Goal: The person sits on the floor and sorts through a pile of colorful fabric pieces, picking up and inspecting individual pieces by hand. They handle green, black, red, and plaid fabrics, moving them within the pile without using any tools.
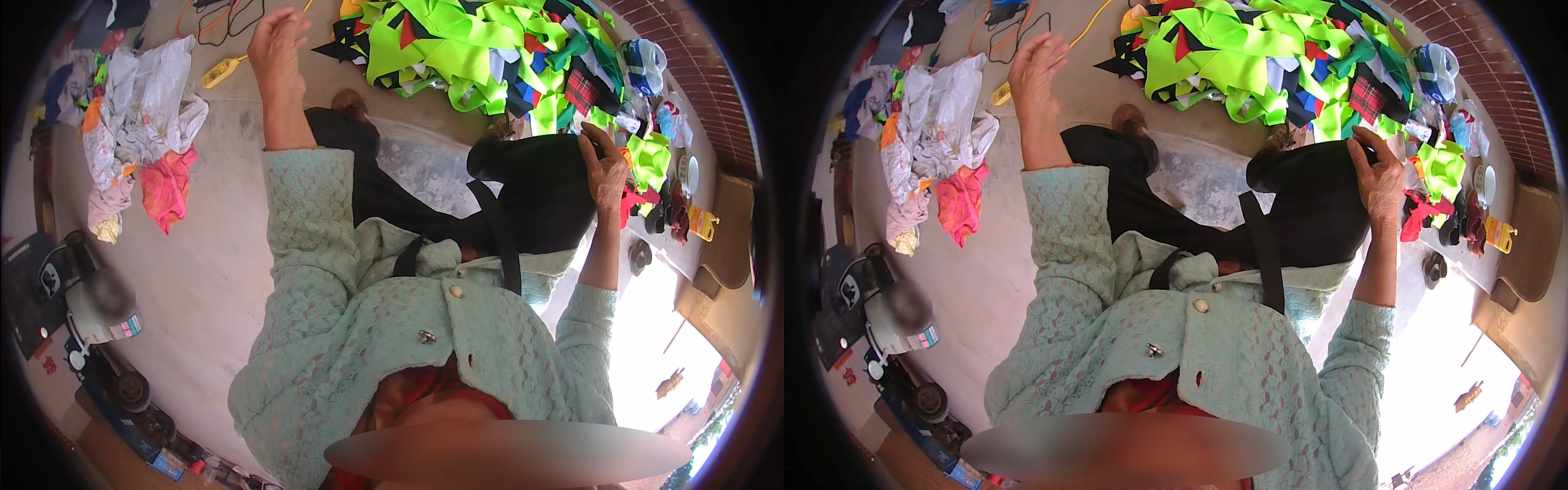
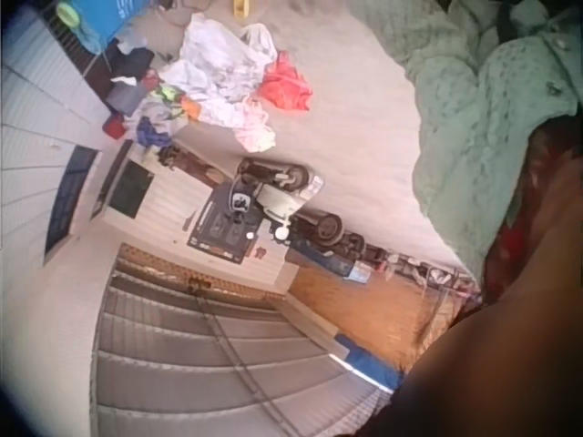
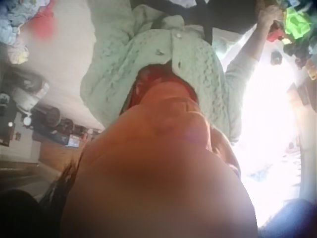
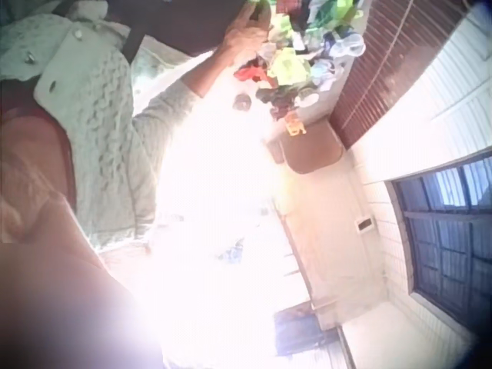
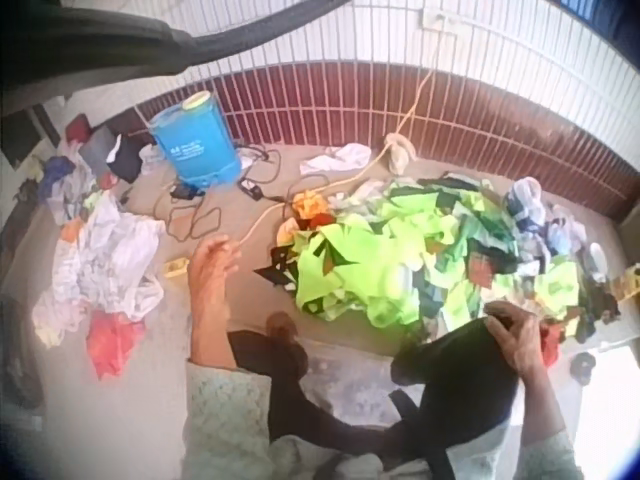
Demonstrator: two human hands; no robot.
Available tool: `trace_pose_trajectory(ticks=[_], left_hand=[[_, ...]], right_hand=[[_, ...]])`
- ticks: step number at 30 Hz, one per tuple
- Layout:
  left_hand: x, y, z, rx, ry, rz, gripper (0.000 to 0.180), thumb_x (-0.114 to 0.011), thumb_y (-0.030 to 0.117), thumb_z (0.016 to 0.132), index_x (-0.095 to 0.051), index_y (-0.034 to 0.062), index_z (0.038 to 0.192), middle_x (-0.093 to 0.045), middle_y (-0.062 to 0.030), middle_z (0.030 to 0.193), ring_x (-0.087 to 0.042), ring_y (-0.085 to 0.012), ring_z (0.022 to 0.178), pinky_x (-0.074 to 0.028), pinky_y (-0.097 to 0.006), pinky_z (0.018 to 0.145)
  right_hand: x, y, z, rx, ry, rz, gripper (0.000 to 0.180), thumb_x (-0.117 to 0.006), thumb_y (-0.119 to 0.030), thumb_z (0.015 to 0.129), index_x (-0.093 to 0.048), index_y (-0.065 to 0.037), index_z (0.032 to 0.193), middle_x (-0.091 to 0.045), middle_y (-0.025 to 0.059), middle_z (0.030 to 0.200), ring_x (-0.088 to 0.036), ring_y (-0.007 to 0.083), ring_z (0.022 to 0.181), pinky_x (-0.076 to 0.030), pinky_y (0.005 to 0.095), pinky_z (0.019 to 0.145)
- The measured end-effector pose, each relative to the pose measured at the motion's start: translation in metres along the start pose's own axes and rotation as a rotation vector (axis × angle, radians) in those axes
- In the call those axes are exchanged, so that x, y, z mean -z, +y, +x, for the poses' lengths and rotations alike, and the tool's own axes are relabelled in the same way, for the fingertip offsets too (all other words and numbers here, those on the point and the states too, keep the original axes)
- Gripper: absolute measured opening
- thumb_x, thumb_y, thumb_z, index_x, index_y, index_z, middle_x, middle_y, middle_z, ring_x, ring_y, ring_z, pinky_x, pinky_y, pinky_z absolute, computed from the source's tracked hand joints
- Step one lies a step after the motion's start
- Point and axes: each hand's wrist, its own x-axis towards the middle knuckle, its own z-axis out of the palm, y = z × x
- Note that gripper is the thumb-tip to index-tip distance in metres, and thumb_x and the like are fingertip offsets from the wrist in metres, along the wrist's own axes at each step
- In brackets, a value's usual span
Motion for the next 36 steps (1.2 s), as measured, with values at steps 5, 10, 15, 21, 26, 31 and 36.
trace_pose_trajectory(ticks=[5, 10, 15, 21, 26, 31, 36], left_hand=[[0.035, -0.035, -0.025, -0.128, -0.218, 0.555, 0.024, -0.061, 0.018, 0.08, -0.059, 0.0047, 0.1, -0.064, -0.0101, 0.091, -0.061, -0.0195, 0.083, -0.046, -0.028, 0.074], [0.027, -0.006, -0.06, 0.026, -0.588, 1.437, 0.038, -0.053, 0.042, 0.079, -0.062, 0.0107, 0.099, -0.064, -0.0113, 0.096, -0.06, -0.0297, 0.093, -0.045, -0.039, 0.079], [0.021, 0.016, -0.074, -0.018, -0.628, 1.627, 0.041, -0.048, 0.045, 0.081, -0.065, 0.0109, 0.098, -0.063, -0.0154, 0.097, -0.058, -0.0342, 0.094, -0.045, -0.041, 0.08], [0.009, 0.048, -0.092, -0.169, -0.609, 1.641, 0.038, -0.048, 0.042, 0.081, -0.066, 0.0105, 0.094, -0.063, -0.018, 0.092, -0.058, -0.036, 0.09, -0.045, -0.043, 0.079], [0.005, 0.06, -0.108, -0.289, -0.621, 1.513, 0.034, -0.05, 0.039, 0.081, -0.067, 0.0113, 0.09, -0.064, -0.0171, 0.084, -0.059, -0.0353, 0.085, -0.045, -0.044, 0.075], [-0.024, 0.07, -0.125, -0.323, -0.626, 1.419, 0.033, -0.05, 0.039, 0.081, -0.067, 0.0113, 0.09, -0.064, -0.0163, 0.082, -0.06, -0.0347, 0.083, -0.046, -0.043, 0.074], [-0.065, 0.051, -0.129, -0.395, -0.739, 1.356, 0.032, -0.051, 0.037, 0.08, -0.066, 0.0096, 0.087, -0.064, -0.0154, 0.08, -0.06, -0.0342, 0.079, -0.046, -0.043, 0.072]], right_hand=[[0.001, 0.001, -0.006, -0.009, 0.067, -0.056, 0.026, -0.063, -0.027, 0.08, -0.065, -0.013, 0.102, -0.067, 0.0079, 0.09, -0.065, 0.0208, 0.08, -0.048, 0.0297, 0.075], [-0.003, -0.007, -0.004, 0.008, 0.05, -0.18, 0.029, -0.06, -0.035, 0.08, -0.064, -0.017, 0.103, -0.067, 0.0085, 0.086, -0.063, 0.0269, 0.077, -0.049, 0.0366, 0.072], [-0.006, -0.009, -0.001, 0.016, 0.054, -0.348, 0.031, -0.055, -0.041, 0.081, -0.065, -0.02, 0.1, -0.066, 0.0118, 0.083, -0.063, 0.0301, 0.078, -0.05, 0.04, 0.071], [-0.009, 0.002, -0.001, 0.022, 0.069, -0.285, 0.029, -0.05, -0.04, 0.084, -0.063, -0.022, 0.103, -0.066, 0.0119, 0.084, -0.063, 0.0311, 0.079, -0.05, 0.0407, 0.07], [-0.001, 0.015, -0.002, 0.034, 0.054, -0.217, 0.031, -0.051, -0.039, 0.084, -0.063, -0.02, 0.106, -0.066, 0.0092, 0.085, -0.062, 0.0297, 0.081, -0.048, 0.0398, 0.071], [0.003, 0.018, -0.002, 0.023, 0.049, -0.172, 0.031, -0.051, -0.038, 0.084, -0.064, -0.019, 0.105, -0.065, 0.0114, 0.09, -0.062, 0.0297, 0.084, -0.047, 0.0374, 0.073], [0.008, 0.033, -0.007, -0.022, 0.058, -0.113, 0.032, -0.052, -0.039, 0.084, -0.064, -0.019, 0.106, -0.066, 0.0094, 0.091, -0.063, 0.0254, 0.085, -0.047, 0.0336, 0.075]])
